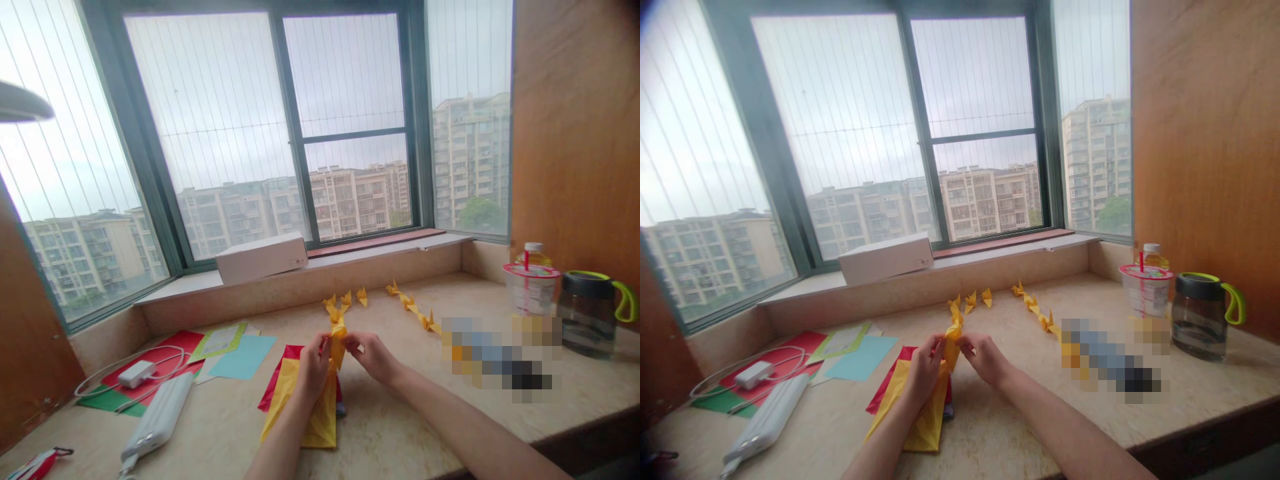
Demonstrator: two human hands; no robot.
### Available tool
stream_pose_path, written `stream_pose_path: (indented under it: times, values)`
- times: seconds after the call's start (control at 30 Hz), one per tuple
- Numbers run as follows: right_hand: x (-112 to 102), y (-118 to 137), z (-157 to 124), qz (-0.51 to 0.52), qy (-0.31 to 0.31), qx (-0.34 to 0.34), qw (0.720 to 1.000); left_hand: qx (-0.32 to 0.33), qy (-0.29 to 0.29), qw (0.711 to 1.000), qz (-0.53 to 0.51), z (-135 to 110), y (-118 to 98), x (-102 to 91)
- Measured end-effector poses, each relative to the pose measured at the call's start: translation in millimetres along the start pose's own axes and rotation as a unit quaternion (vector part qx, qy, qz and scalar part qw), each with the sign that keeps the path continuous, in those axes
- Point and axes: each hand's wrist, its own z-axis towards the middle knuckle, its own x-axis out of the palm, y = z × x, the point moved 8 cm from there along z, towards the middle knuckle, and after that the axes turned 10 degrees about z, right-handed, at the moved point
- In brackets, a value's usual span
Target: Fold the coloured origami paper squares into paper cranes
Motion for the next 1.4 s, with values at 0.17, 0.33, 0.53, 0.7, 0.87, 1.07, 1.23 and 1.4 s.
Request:
stream_pose_path:
  times: [0.17,0.33,0.53,0.7,0.87,1.07,1.23,1.4]
  values:
    - [-5.5,-2.9,0.2,-0.042,-0.003,-0.007,0.999,-0.003,-0.032,0.999,0.008,-0.8,-6.0,-3.7]
    - [-11.3,3.2,-0.1,-0.051,-0.022,-0.017,0.998,-0.037,-0.078,0.996,-0.004,0.2,-6.1,-9.2]
    - [-9.0,16.0,-4.3,-0.052,-0.021,-0.032,0.998,0.01,-0.1,0.993,0.066,1.4,-13.4,-10.6]
    - [-8.6,25.2,-6.3,-0.066,-0.016,-0.062,0.996,0.034,-0.09,0.989,0.11,2.3,-13.7,-8.4]
    - [-10.9,27.3,-6.4,-0.081,-0.014,-0.078,0.994,0.016,-0.069,0.99,0.122,3.4,-8.0,-4.3]
    - [-6.9,36.7,-8.8,-0.104,0.001,-0.121,0.987,0.017,-0.018,0.998,0.056,0.1,-12.1,3.4]
    - [-2.2,45.5,-11.1,-0.087,0.014,-0.143,0.986,0.012,-0.001,0.999,0.053,-2.7,-12.3,4.2]
    - [-16.8,37.5,-6.7,-0.046,-0.047,-0.085,0.994,-0.023,-0.009,1.0,-0.002,-3.3,-9.0,2.6]
